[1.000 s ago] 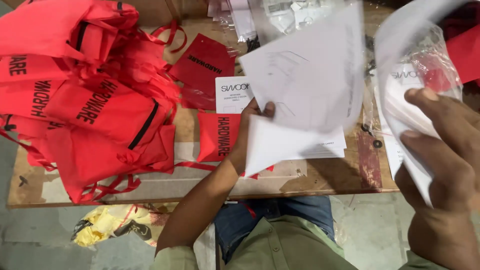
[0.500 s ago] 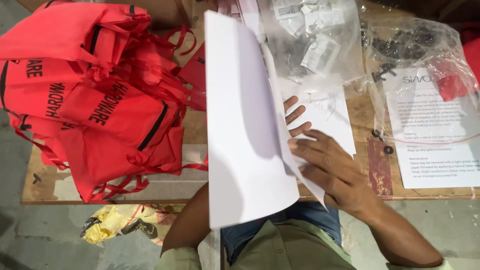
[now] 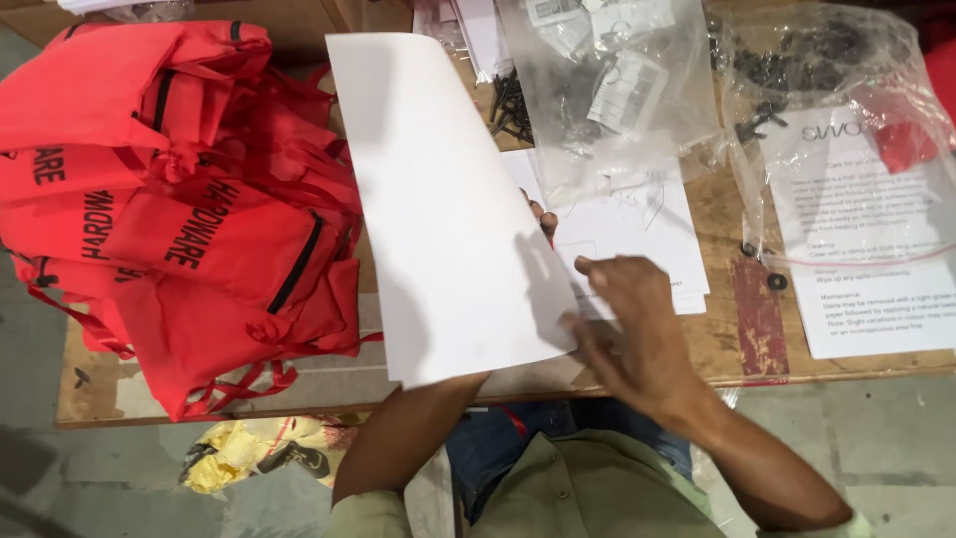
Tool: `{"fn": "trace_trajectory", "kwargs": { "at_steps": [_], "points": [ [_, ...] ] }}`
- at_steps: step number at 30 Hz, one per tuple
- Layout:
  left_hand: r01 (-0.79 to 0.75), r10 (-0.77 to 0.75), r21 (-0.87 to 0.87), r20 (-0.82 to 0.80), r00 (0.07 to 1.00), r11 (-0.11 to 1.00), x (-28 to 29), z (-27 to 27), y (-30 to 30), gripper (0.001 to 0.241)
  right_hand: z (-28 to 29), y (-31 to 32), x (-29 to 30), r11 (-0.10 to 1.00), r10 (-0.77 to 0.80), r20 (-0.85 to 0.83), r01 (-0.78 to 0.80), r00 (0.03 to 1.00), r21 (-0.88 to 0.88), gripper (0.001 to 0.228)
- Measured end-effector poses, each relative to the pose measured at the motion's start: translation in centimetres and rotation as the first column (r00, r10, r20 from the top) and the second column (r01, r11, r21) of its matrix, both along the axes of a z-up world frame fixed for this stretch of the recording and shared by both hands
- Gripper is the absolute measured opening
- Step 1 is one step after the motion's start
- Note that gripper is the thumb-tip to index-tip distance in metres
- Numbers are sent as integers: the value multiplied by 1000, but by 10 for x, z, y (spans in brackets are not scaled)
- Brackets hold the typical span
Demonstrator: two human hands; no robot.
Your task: The person packs hardware kits at a workbench. They open plastic bags of bolts, count bolts and washers into their hand, place the fasteners and an allen key into a small red zippered hardware pouch, zip the pouch shut, and set it with a stack of finished red drawstring bags while referring to printed instruction sheets.
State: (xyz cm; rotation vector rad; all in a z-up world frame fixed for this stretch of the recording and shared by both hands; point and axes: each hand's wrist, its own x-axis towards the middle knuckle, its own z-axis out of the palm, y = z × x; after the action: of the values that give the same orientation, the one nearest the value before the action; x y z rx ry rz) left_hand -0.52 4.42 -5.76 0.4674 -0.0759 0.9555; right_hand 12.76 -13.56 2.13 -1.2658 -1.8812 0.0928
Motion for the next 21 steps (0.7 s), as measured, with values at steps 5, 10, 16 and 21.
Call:
{"fn": "trace_trajectory", "kwargs": {
  "at_steps": [5,10,16,21],
  "points": [
    [-112,151,205,-185,971,972,-19,30,16,45,19,13,-14,989,1,46,6,999,-150,122],
    [-188,323,402,-301,897,896,-29,62,28,45,19,10,-18,998,-55,163,54,985,14,91],
    [-251,566,623,-379,732,741,-57,94,27,47,9,34,68,973,-229,-706,130,671,-192,38],
    [-265,752,778,-363,551,570,-66,107,33,50,28,55,98,971,-218,-792,47,570,-234,24]
  ]
}}
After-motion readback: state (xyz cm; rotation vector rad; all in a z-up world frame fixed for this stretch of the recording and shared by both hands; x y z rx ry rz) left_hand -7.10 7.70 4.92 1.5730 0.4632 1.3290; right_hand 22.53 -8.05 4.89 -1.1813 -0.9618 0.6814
